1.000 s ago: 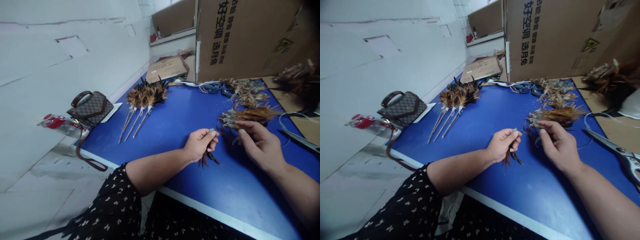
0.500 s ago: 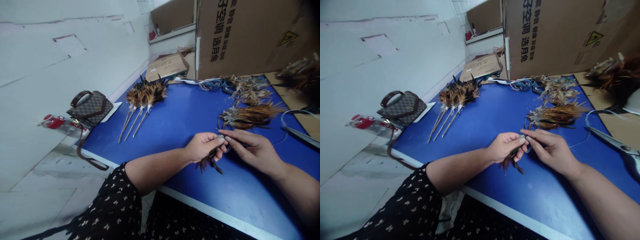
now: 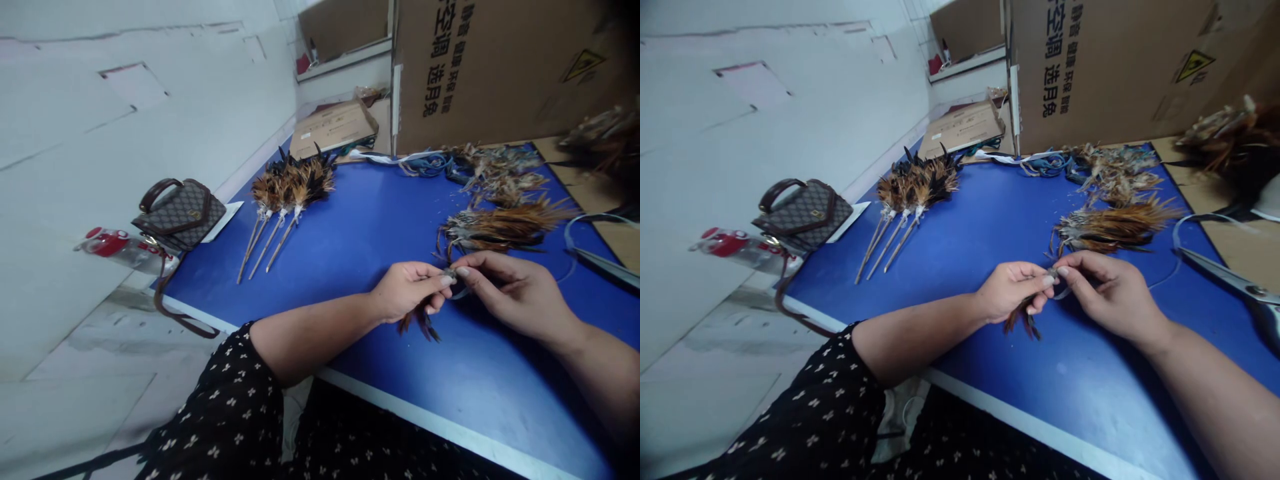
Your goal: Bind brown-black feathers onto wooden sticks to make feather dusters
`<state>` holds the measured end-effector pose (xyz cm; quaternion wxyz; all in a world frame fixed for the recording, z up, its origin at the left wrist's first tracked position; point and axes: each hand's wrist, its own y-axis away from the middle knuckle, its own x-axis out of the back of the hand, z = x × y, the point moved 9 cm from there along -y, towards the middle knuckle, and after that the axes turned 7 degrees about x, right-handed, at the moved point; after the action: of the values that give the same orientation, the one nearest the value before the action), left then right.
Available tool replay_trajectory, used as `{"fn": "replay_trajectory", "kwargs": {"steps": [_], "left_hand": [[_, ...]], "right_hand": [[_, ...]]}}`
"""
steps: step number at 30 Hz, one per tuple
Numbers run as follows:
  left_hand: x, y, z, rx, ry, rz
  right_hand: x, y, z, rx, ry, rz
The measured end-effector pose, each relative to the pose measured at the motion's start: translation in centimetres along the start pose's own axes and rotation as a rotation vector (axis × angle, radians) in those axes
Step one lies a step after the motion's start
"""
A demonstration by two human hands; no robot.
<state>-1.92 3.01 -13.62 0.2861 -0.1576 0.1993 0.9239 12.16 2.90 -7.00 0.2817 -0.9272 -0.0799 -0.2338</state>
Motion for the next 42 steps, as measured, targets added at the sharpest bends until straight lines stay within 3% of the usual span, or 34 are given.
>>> {"fn": "replay_trajectory", "kwargs": {"steps": [4,9,13,18,22,31,38,42], "left_hand": [[1.2,-0.1,0.6,-0.094,0.056,0.125],[2.5,0.7,1.5,-0.212,0.009,0.29],[1.3,1.2,1.2,-0.179,-0.043,0.221],[-0.8,1.2,-0.2,-0.035,-0.038,0.004],[-0.8,0.9,-0.2,-0.063,-0.016,-0.034],[1.3,0.4,0.5,-0.126,0.053,0.141],[1.7,0.1,-0.1,-0.055,-0.078,0.197],[0.8,0.5,-0.1,-0.004,-0.206,0.128]], "right_hand": [[0.9,0.2,0.0,0.033,0.055,0.103],[1.8,0.4,1.3,-0.038,0.159,0.206],[1.9,0.4,1.2,-0.026,0.189,0.25],[1.1,0.4,-0.2,0.05,0.164,0.251],[0.9,0.3,-0.1,0.05,0.15,0.199],[-0.2,-0.1,0.5,0.047,0.069,-0.153],[0.9,-0.6,-1.9,0.22,0.099,-0.137],[0.7,-0.7,-3.7,0.331,0.048,-0.197]]}}
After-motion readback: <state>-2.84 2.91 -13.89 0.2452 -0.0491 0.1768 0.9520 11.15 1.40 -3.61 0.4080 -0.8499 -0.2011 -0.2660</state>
